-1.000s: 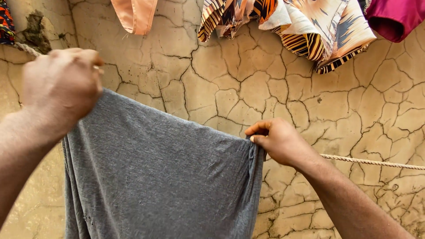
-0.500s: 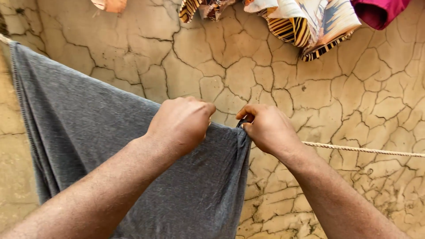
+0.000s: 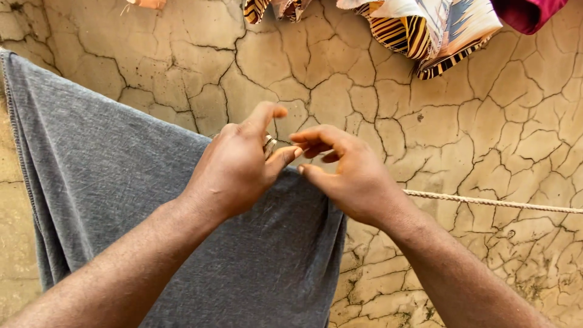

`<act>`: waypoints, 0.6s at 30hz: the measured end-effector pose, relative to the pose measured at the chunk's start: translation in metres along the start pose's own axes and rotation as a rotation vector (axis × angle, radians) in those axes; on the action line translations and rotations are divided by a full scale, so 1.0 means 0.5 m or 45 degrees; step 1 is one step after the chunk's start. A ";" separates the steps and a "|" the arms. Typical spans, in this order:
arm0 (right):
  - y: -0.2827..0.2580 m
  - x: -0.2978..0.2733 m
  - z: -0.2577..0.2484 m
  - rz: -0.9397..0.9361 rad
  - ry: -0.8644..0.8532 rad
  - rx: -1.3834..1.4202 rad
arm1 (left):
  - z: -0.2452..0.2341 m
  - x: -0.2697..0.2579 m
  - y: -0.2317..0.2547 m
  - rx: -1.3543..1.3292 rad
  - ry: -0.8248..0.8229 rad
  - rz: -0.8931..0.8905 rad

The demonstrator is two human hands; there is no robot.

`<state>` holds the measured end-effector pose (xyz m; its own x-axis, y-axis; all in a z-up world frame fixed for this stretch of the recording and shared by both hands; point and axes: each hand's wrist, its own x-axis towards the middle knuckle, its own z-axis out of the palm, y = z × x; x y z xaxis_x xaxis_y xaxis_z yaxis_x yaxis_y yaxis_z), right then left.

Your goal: Hanging a grey shirt on a clothesline using plastic clothespins.

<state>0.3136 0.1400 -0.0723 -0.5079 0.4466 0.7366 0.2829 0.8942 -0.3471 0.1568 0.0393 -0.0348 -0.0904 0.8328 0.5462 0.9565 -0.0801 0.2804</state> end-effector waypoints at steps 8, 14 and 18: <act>-0.016 0.007 0.061 0.000 -0.116 0.441 | 0.029 0.003 -0.065 0.207 0.089 0.336; -0.008 0.006 0.088 -0.012 -0.078 0.371 | -0.043 -0.026 -0.042 0.179 -0.299 -0.234; 0.005 0.010 0.106 -0.032 0.068 0.369 | -0.043 -0.018 -0.116 -0.261 -0.032 -0.018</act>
<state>0.2686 0.1461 -0.1004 -0.4661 0.4290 0.7737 0.0225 0.8800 -0.4744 0.0964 0.0248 -0.0390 -0.0943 0.8477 0.5221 0.8784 -0.1760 0.4444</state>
